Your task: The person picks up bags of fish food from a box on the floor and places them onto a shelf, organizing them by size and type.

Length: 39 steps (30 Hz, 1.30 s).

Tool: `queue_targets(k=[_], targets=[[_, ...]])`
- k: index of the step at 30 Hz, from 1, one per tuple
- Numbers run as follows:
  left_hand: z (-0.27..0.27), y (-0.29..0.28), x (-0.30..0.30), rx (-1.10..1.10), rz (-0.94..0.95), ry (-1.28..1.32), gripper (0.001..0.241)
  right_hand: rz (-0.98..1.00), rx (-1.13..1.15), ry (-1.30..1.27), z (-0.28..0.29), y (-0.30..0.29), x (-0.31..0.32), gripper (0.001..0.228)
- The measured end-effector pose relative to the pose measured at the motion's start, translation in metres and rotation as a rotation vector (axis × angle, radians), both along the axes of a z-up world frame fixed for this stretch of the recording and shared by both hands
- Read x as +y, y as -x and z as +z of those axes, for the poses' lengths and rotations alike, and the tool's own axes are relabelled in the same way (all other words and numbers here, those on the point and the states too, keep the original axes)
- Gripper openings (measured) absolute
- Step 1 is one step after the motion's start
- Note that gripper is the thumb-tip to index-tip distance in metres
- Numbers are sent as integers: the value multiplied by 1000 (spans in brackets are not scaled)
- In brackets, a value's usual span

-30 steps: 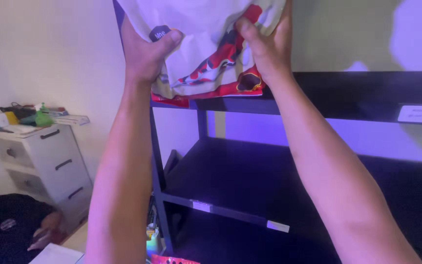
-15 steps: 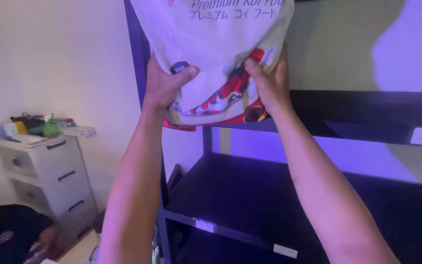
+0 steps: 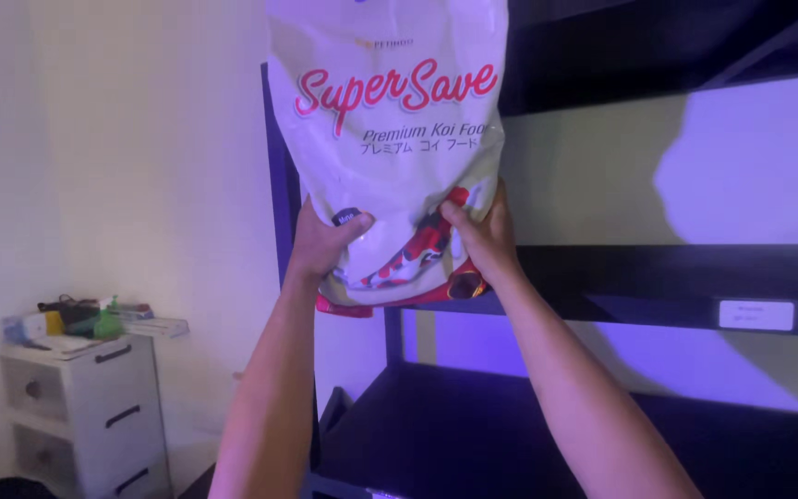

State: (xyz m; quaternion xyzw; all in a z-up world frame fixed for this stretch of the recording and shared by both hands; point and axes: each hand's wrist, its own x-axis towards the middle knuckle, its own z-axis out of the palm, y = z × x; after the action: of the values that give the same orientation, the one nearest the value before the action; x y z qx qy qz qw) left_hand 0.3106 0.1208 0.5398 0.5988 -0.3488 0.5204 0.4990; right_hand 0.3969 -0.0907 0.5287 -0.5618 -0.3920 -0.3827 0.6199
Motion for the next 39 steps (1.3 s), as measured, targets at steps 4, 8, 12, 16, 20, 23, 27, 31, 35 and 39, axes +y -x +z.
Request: queue_targets(k=[4,8,12,16,20,23,27,31,35,39], targets=[[0,-12,7,18,7,-19,57,-4,26,9,5,7,1,78],[-2,-2,2,27,18,-20,54,-21,78,38,4,14,1,79],[0,20,-6,2,77,-39,68,32,55,5,2,9,2,76],[-10,18,-7,141,469,39,86,-4,117,36,4,18,-1,79],[-15,32,-31,514,531,209,99,-16,98,26,7,22,-2,80],[-14,31,-33,499,447,207,92,-21,99,32,8,29,-3,80],[-12,44,-45,455,438,214,87,3,105,33,8,34,-3,86],[-9,47,-43,462,453,218,87,-10,120,53,9,44,-3,86],[-6,51,-41,470,451,201,88,-21,125,35,10,42,0,90],[-3,53,-41,469,447,188,86,-5,157,20,11,51,-1,90]])
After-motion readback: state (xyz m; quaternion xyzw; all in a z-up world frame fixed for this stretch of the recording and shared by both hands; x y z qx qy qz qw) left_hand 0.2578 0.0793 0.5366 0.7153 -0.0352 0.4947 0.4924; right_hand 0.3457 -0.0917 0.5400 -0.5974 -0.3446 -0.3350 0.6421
